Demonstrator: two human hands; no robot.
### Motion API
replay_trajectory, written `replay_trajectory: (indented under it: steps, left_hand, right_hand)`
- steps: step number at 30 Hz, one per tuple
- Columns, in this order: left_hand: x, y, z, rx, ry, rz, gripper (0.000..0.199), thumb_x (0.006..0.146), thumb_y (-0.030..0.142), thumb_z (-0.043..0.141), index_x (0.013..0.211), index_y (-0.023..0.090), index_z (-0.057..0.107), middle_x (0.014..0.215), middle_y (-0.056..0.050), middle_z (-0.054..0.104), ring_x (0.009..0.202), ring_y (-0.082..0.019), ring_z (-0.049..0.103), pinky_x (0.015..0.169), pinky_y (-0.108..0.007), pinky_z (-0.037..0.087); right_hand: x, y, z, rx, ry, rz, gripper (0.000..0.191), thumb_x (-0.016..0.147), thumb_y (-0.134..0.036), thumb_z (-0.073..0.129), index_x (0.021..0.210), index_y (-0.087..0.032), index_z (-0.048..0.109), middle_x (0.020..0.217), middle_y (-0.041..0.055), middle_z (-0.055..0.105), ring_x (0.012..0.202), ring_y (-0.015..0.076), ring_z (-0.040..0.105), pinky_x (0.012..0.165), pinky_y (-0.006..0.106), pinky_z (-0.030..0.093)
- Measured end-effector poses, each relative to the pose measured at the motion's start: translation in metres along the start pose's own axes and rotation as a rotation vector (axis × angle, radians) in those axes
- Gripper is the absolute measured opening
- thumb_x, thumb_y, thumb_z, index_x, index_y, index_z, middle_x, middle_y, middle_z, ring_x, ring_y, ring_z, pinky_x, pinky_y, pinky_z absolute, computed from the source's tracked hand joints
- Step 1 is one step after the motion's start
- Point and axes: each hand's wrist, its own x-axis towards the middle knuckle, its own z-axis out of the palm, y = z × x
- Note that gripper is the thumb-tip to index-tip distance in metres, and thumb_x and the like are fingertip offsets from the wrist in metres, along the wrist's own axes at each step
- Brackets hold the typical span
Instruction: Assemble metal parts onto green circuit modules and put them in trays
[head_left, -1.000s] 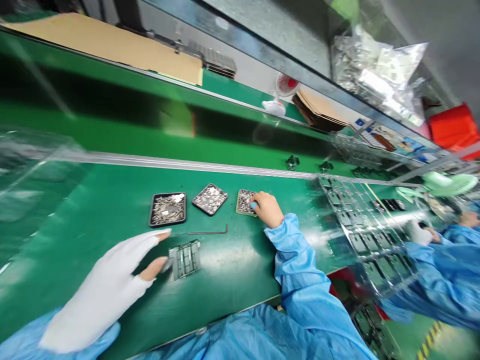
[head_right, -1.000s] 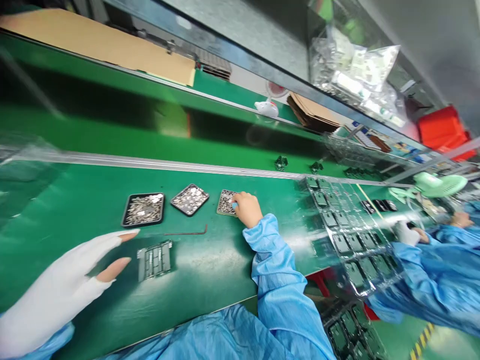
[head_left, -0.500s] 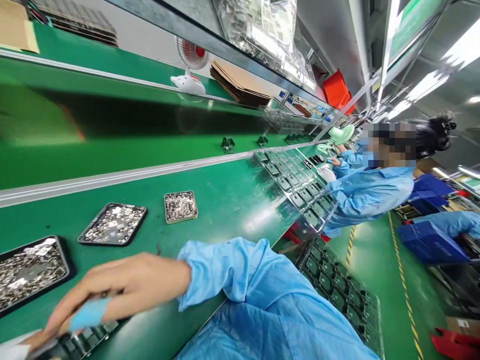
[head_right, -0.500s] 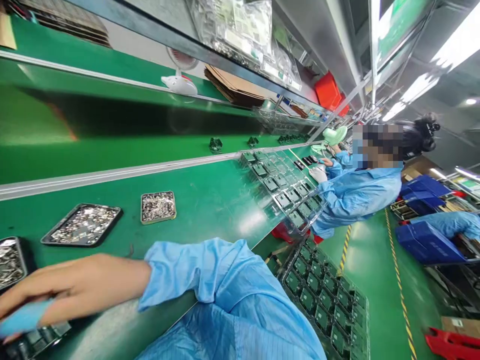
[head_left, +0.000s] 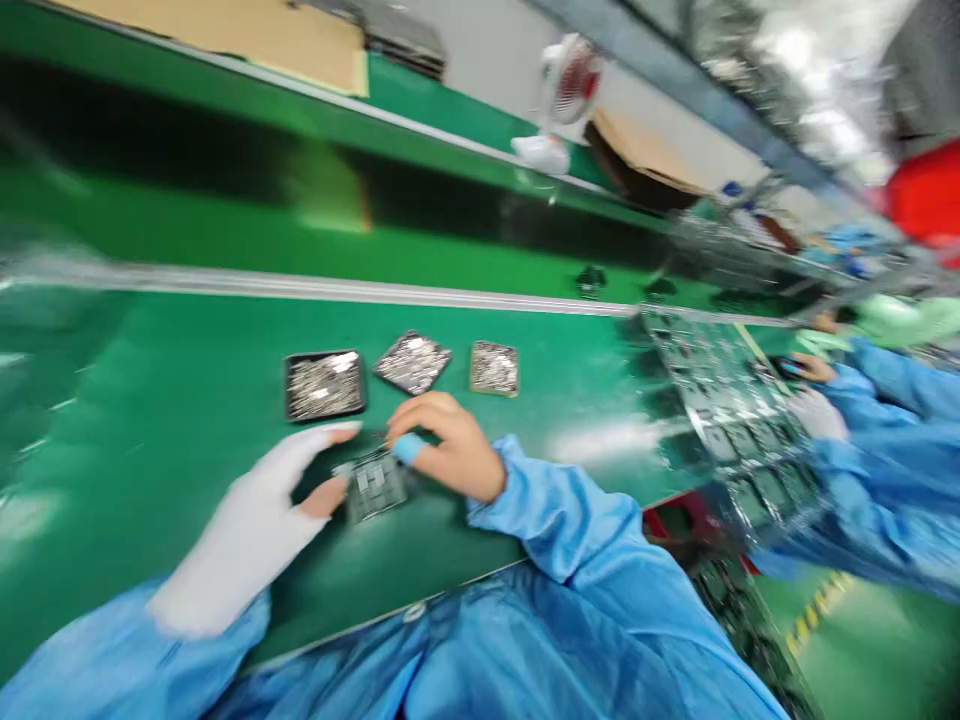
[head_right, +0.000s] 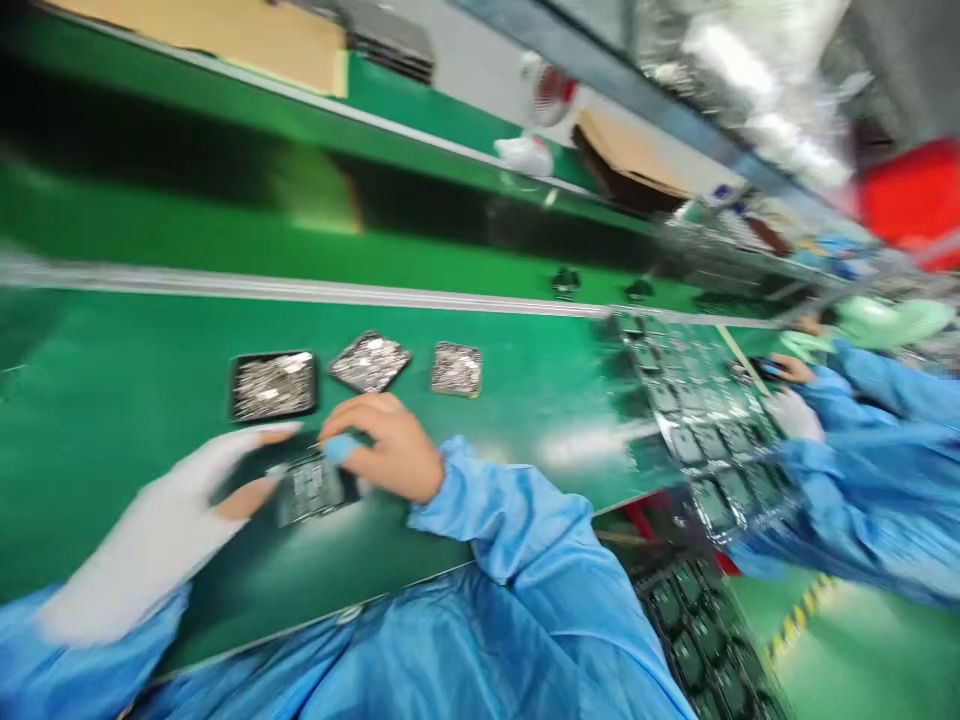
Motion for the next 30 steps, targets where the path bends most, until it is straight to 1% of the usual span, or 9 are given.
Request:
replay_trajectory:
  steps: [1, 2, 4, 9, 19, 23, 25, 28, 30]
  left_hand:
    - [-0.002, 0.001, 0.000, -0.055, -0.098, -0.092, 0.042, 0.083, 0.032, 0.043, 0.121, 0.019, 0.054, 0.119, -0.008, 0.063, 0.108, -0.025, 0.060, 0.095, -0.040, 0.049]
    - [-0.001, 0.002, 0.002, -0.126, -0.147, -0.128, 0.041, 0.081, 0.031, 0.043, 0.119, 0.018, 0.056, 0.117, -0.008, 0.064, 0.107, -0.024, 0.061, 0.095, -0.039, 0.050]
    - [0.002, 0.001, 0.009, -0.225, -0.158, -0.154, 0.040, 0.079, 0.029, 0.043, 0.114, 0.017, 0.058, 0.116, -0.008, 0.065, 0.108, -0.023, 0.060, 0.097, -0.038, 0.048]
    - [0.004, -0.001, 0.019, -0.345, -0.114, -0.125, 0.038, 0.078, 0.029, 0.046, 0.111, 0.016, 0.058, 0.114, -0.007, 0.065, 0.108, -0.021, 0.060, 0.098, -0.036, 0.047]
    - [0.001, -0.001, 0.021, -0.393, -0.106, -0.100, 0.033, 0.082, 0.029, 0.047, 0.111, 0.016, 0.056, 0.113, -0.007, 0.064, 0.106, -0.020, 0.059, 0.096, -0.033, 0.046]
    - [0.003, 0.001, 0.023, -0.415, -0.078, -0.119, 0.032, 0.084, 0.035, 0.047, 0.108, 0.016, 0.057, 0.111, -0.007, 0.064, 0.105, -0.021, 0.059, 0.095, -0.033, 0.045]
    - [0.006, 0.004, 0.025, -0.433, -0.050, -0.170, 0.031, 0.086, 0.038, 0.045, 0.104, 0.017, 0.057, 0.105, -0.006, 0.065, 0.099, -0.021, 0.060, 0.090, -0.033, 0.047]
    - [0.009, 0.010, 0.028, -0.474, -0.027, -0.243, 0.029, 0.085, 0.039, 0.044, 0.101, 0.017, 0.054, 0.098, -0.005, 0.064, 0.093, -0.020, 0.060, 0.084, -0.033, 0.048]
    - [0.011, 0.013, 0.029, -0.498, -0.013, -0.267, 0.027, 0.082, 0.036, 0.044, 0.100, 0.018, 0.051, 0.095, -0.004, 0.063, 0.090, -0.019, 0.060, 0.082, -0.033, 0.048]
  right_hand:
    - [0.000, 0.000, -0.002, -0.006, 0.029, -0.013, 0.008, 0.088, -0.022, 0.054, 0.084, -0.020, 0.060, 0.095, 0.0044, 0.066, 0.097, 0.0166, 0.060, 0.092, 0.035, 0.045]
    - [0.001, 0.001, -0.002, -0.007, 0.035, -0.036, 0.007, 0.087, -0.021, 0.054, 0.084, -0.021, 0.060, 0.094, 0.0044, 0.065, 0.096, 0.0171, 0.060, 0.091, 0.036, 0.045]
    - [0.002, 0.003, 0.001, -0.008, 0.004, -0.081, 0.006, 0.085, -0.018, 0.053, 0.084, -0.021, 0.058, 0.093, 0.0038, 0.064, 0.095, 0.0175, 0.058, 0.089, 0.037, 0.044]
    - [0.000, 0.002, 0.010, -0.078, -0.056, -0.100, 0.009, 0.085, -0.016, 0.050, 0.085, -0.023, 0.056, 0.090, 0.0035, 0.062, 0.091, 0.0183, 0.058, 0.083, 0.036, 0.044]
    - [0.001, 0.004, 0.015, -0.091, -0.057, -0.100, 0.010, 0.085, -0.013, 0.050, 0.085, -0.023, 0.052, 0.089, 0.0035, 0.061, 0.087, 0.0175, 0.057, 0.078, 0.033, 0.045]
    - [0.001, 0.003, 0.014, -0.084, -0.077, -0.098, 0.010, 0.086, -0.013, 0.049, 0.086, -0.022, 0.052, 0.092, 0.0044, 0.061, 0.089, 0.0176, 0.057, 0.080, 0.034, 0.045]
    - [0.000, 0.004, 0.014, -0.017, -0.097, -0.045, 0.009, 0.087, -0.015, 0.049, 0.089, -0.022, 0.053, 0.097, 0.0050, 0.061, 0.094, 0.0180, 0.057, 0.085, 0.035, 0.045]
    - [-0.002, 0.007, 0.016, 0.265, -0.110, 0.133, 0.013, 0.087, -0.021, 0.050, 0.100, -0.022, 0.053, 0.104, 0.0051, 0.061, 0.100, 0.0173, 0.058, 0.091, 0.035, 0.045]
    - [-0.003, 0.009, 0.019, 0.436, -0.098, 0.236, 0.016, 0.086, -0.023, 0.052, 0.102, -0.022, 0.052, 0.102, 0.0043, 0.061, 0.099, 0.0166, 0.058, 0.091, 0.034, 0.045]
